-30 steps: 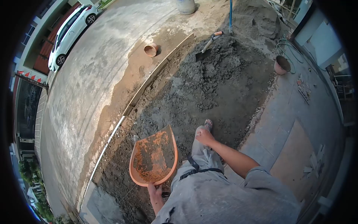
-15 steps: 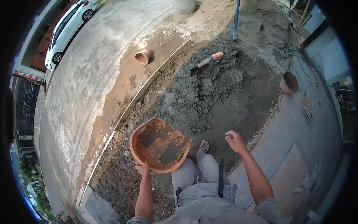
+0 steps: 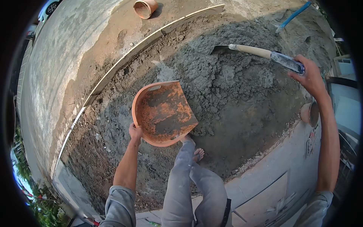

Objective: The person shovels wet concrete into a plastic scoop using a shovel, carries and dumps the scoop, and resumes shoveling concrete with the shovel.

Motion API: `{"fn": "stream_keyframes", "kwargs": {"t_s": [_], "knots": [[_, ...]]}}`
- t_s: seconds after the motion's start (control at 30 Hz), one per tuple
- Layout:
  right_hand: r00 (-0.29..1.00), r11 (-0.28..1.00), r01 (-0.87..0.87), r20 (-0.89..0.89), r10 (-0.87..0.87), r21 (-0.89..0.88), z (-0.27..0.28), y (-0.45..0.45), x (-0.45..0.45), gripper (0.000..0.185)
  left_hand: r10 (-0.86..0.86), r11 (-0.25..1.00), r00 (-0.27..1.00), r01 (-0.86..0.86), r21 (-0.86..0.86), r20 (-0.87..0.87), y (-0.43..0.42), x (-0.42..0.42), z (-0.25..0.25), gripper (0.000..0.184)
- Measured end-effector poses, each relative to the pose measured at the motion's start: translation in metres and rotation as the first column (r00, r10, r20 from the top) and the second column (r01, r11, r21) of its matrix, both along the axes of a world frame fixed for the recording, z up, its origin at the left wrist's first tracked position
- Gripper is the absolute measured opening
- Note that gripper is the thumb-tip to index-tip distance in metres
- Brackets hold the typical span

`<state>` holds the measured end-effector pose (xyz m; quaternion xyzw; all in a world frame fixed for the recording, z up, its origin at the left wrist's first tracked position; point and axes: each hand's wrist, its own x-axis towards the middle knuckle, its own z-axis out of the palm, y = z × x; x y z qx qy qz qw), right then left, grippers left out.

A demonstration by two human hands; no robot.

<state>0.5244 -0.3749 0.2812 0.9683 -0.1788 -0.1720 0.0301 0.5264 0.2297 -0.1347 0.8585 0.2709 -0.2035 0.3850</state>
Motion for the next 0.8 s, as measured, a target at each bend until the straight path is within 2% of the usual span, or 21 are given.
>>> {"fn": "stream_keyframes", "kwargs": {"t_s": [0.07,0.13,0.17,0.23,0.33,0.37,0.4,0.43,0.47,0.5,0.57,0.63,0.67,0.73,0.8], "knots": [[0.975,0.982,0.104,-0.178,-0.132,-0.155,-0.023,-0.031,0.016,0.044,0.025,0.996,1.0,-0.026,-0.081,-0.014,-0.002,0.017,-0.042,0.035],[0.992,0.986,-0.119,0.019,0.122,-0.113,-0.036,-0.063,-0.02,0.039,0.064,0.995,0.997,-0.067,-0.069,-0.039,0.001,0.019,-0.074,0.035],[0.95,0.956,-0.282,0.121,0.29,-0.079,-0.037,-0.069,-0.036,0.038,0.094,0.993,0.994,-0.098,-0.064,-0.063,0.003,0.018,-0.089,0.035],[0.963,0.963,-0.269,-0.024,0.27,0.016,-0.037,-0.068,-0.048,0.037,0.209,0.975,0.978,-0.209,-0.072,-0.009,0.008,0.015,-0.11,0.037],[0.95,0.965,-0.249,-0.171,0.26,0.084,-0.031,-0.062,-0.053,0.034,0.198,0.98,0.978,-0.198,0.018,-0.066,0.008,0.01,-0.115,0.04],[0.952,0.965,-0.23,-0.178,0.25,0.125,-0.032,-0.056,-0.052,0.032,0.219,0.973,0.975,-0.222,0.062,0.044,0.018,-0.007,-0.141,0.043],[0.953,0.964,-0.208,-0.186,0.238,0.166,-0.033,-0.051,-0.05,0.03,0.205,0.973,0.979,-0.203,0.106,-0.007,0.023,-0.016,-0.139,0.042],[0.953,0.963,-0.204,-0.191,0.236,0.175,-0.038,-0.052,-0.048,0.029,0.163,0.98,0.978,-0.144,0.138,-0.133,0.023,-0.011,-0.111,0.039],[0.952,0.963,-0.199,-0.195,0.234,0.184,-0.043,-0.054,-0.045,0.029,0.225,0.97,0.96,-0.203,0.136,-0.168,0.029,-0.027,-0.116,0.034],[0.952,0.962,-0.194,-0.2,0.232,0.193,-0.048,-0.058,-0.044,0.028,0.254,0.967,0.944,-0.242,0.083,-0.212,0.018,-0.032,-0.118,0.032],[0.948,0.965,-0.212,-0.207,0.242,0.156,-0.045,-0.068,-0.056,0.029,0.196,0.979,0.93,-0.202,0.014,-0.31,0.003,-0.035,-0.077,0.028],[0.937,0.96,-0.251,-0.218,0.274,0.125,-0.05,-0.09,-0.068,0.03,0.168,0.974,0.958,-0.198,-0.11,-0.234,-0.014,-0.053,-0.052,0.027],[0.937,0.957,-0.194,-0.25,0.245,0.214,-0.055,-0.099,-0.069,0.031,0.157,0.961,0.969,-0.195,-0.196,-0.192,-0.023,-0.063,-0.038,0.026],[0.93,0.918,-0.188,-0.237,0.281,0.349,-0.098,-0.18,-0.085,0.033,0.222,0.896,0.961,-0.269,-0.353,-0.167,-0.055,-0.08,-0.021,0.023],[0.926,0.924,-0.238,-0.216,0.309,0.3,-0.092,-0.169,-0.077,0.033,0.287,0.853,0.947,-0.321,-0.411,-0.144,-0.078,-0.111,-0.018,0.021]]}}
